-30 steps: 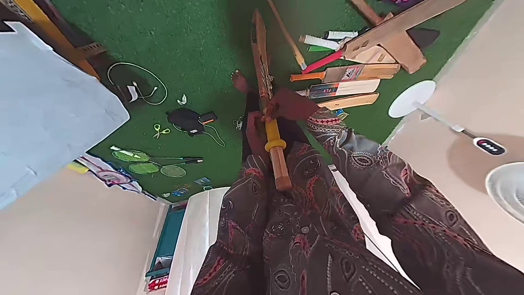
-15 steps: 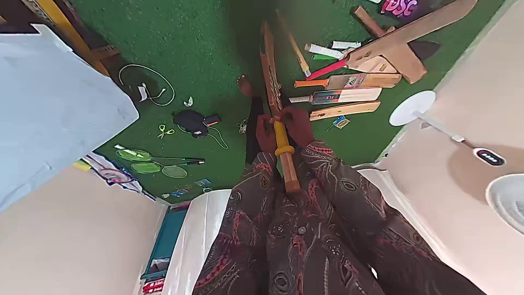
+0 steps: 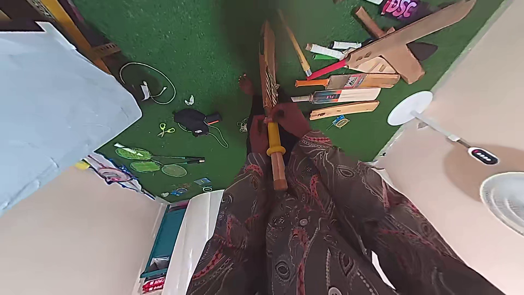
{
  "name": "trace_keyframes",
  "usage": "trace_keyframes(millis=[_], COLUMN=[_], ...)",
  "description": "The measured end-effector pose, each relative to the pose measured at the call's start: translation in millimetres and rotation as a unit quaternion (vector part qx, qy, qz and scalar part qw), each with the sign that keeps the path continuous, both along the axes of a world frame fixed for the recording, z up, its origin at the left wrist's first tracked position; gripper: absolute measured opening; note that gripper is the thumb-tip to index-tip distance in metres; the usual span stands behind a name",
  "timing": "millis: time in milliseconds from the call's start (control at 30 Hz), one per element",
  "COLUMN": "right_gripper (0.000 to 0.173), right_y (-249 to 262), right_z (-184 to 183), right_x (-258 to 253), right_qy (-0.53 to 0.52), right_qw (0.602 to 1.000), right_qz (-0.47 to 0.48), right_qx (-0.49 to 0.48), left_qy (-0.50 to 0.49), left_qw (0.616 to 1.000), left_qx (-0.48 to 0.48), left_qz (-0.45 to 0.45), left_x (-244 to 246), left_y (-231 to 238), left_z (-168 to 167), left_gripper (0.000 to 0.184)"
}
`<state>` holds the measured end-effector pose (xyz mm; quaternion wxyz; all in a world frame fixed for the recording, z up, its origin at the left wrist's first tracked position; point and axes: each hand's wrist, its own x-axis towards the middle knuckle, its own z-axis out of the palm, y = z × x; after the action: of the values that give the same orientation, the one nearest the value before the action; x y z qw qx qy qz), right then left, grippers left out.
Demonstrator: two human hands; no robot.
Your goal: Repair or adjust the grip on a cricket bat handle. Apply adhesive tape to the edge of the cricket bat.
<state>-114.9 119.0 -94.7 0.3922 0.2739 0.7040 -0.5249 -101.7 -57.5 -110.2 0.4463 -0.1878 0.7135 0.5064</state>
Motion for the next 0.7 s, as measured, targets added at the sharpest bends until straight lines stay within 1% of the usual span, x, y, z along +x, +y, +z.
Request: trace_keyframes(millis=[33,67,100,133,167,233,300,367,433,500,533,567,600,667,700], right_gripper=[0.021,0.02,0.018,0.017,0.017,0.02,0.029,0.038,0.05,0.068,0.074,0.074,0.07,0.062,0.058], right_y=[-4,-7,-10,-13,-14,-11,-2,12,16,2,-7,-16,-23,-39,-47], right_z=[0,-2,-4,-6,-8,-7,-10,-12,-6,3,7,11,15,6,1], right_x=[2,7,12,17,20,19,22,29,37,45,47,45,41,37,34], right_qy=[-0.009,-0.01,-0.012,-0.014,-0.016,-0.033,-0.054,-0.107,-0.202,-0.305,-0.338,-0.355,-0.361,-0.352,-0.339], right_qw=[0.999,0.998,0.998,0.997,0.998,0.999,0.998,0.987,0.965,0.933,0.918,0.905,0.889,0.859,0.854], right_qz=[0.022,0.039,0.048,0.052,0.052,0.029,-0.031,-0.112,-0.168,-0.191,-0.199,-0.22,-0.254,-0.323,-0.346], right_qx=[-0.022,-0.038,-0.049,-0.05,-0.044,-0.017,0.023,0.035,0.018,-0.016,-0.049,-0.088,-0.124,-0.183,-0.189], left_qy=[-0.065,-0.153,-0.239,-0.31,-0.344,-0.353,-0.369,-0.379,-0.379,-0.381,-0.382,-0.382,-0.382,-0.377,-0.373], left_qw=[0.997,0.986,0.967,0.947,0.936,0.935,0.929,0.924,0.923,0.921,0.92,0.919,0.919,0.923,0.924], left_qx=[-0.016,-0.025,-0.032,-0.03,-0.021,0.002,0.029,0.037,0.032,0.03,0.029,0.028,0.024,0.017,0.015], left_qz=[-0.037,-0.065,-0.08,-0.076,-0.066,-0.029,0.024,0.04,0.057,0.074,0.084,0.091,0.09,0.082,0.075], left_x=[-4,-8,-12,-13,-11,-4,3,10,11,12,12,12,13,13,12], left_y=[-9,-16,-20,-21,-22,-20,-19,-19,-17,-18,-19,-18,-16,-12,-11], left_z=[9,20,31,41,46,49,45,39,39,41,42,43,44,45,44], left_gripper=[0.036,0.045,0.055,0.061,0.058,0.042,0.037,0.037,0.037,0.037,0.037,0.037,0.037,0.039,0.037])
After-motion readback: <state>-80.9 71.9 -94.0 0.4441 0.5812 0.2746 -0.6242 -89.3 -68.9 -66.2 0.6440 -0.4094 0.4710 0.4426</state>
